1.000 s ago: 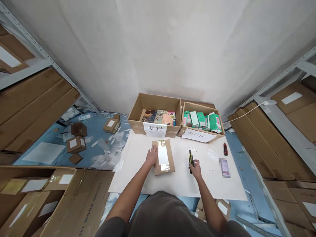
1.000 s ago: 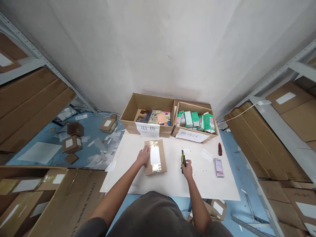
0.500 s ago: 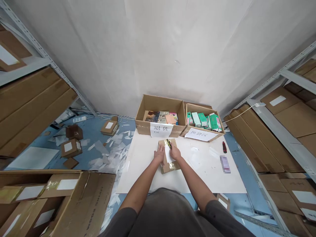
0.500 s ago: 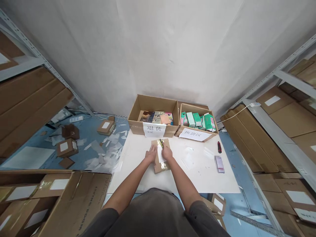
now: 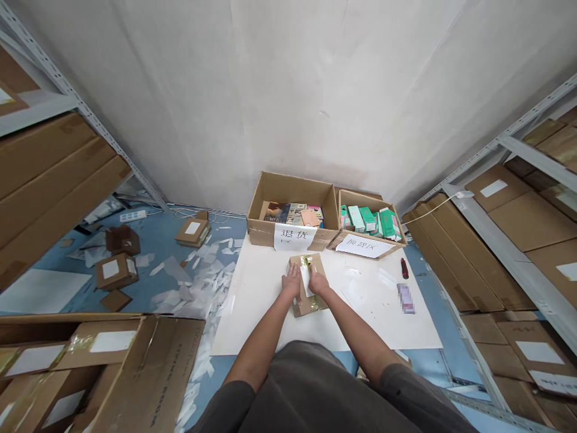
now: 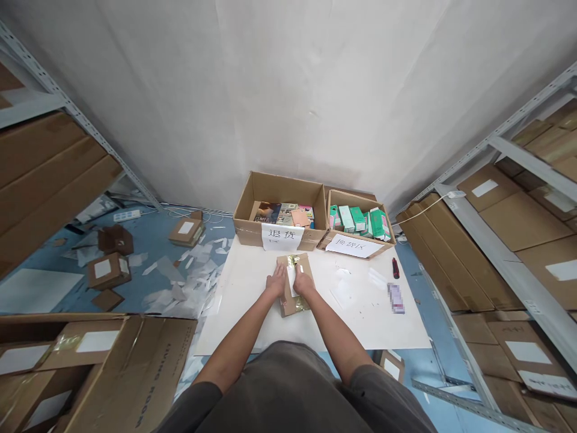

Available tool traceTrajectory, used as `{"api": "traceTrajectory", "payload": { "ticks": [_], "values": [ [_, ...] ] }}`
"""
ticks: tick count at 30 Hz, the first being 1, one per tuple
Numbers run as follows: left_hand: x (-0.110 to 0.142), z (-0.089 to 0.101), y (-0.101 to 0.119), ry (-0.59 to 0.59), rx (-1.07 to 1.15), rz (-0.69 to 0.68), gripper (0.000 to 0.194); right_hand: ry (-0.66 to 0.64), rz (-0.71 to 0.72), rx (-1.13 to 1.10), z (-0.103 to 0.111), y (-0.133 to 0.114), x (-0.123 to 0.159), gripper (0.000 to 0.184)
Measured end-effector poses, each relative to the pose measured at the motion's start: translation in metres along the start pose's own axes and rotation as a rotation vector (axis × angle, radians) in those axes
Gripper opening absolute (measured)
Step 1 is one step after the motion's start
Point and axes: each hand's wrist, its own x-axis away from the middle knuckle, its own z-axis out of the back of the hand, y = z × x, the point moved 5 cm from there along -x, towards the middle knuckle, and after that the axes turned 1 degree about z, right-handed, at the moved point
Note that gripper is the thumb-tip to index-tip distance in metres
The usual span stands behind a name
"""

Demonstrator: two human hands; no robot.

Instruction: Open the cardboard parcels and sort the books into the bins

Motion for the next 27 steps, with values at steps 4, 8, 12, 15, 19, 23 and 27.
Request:
{"api": "traceTrajectory", "payload": {
  "ticks": [4,8,12,15,19,23,27],
  "values": [
    [0.000,0.001,0.000,0.017,0.025,0.001,0.164,-0.037,0.024,-0.005,0.010,0.001,0.007,0.079],
    [0.000,0.001,0.001,0.023,0.013,-0.003,0.164,-0.115,0.035,-0.001,0.020,0.000,0.009,0.084],
    [0.000,0.001,0.001,0.023,0.021,0.011,0.163,-0.152,0.040,-0.033,0.024,0.000,0.014,0.082],
    [0.000,0.002,0.003,0.034,0.068,0.020,0.164,-0.180,0.015,-0.074,0.024,0.000,0.021,0.081],
    [-0.002,0.002,0.004,0.034,0.093,0.035,0.169,-0.262,-0.006,-0.101,0.020,0.007,0.040,0.074],
    [-0.003,0.001,0.004,0.035,0.062,0.037,0.169,-0.427,-0.065,-0.173,0.001,0.031,0.081,0.058],
    [-0.002,0.001,0.005,0.036,0.019,0.037,0.166,-0.475,-0.104,-0.193,-0.019,0.051,0.123,0.050]
  ]
}}
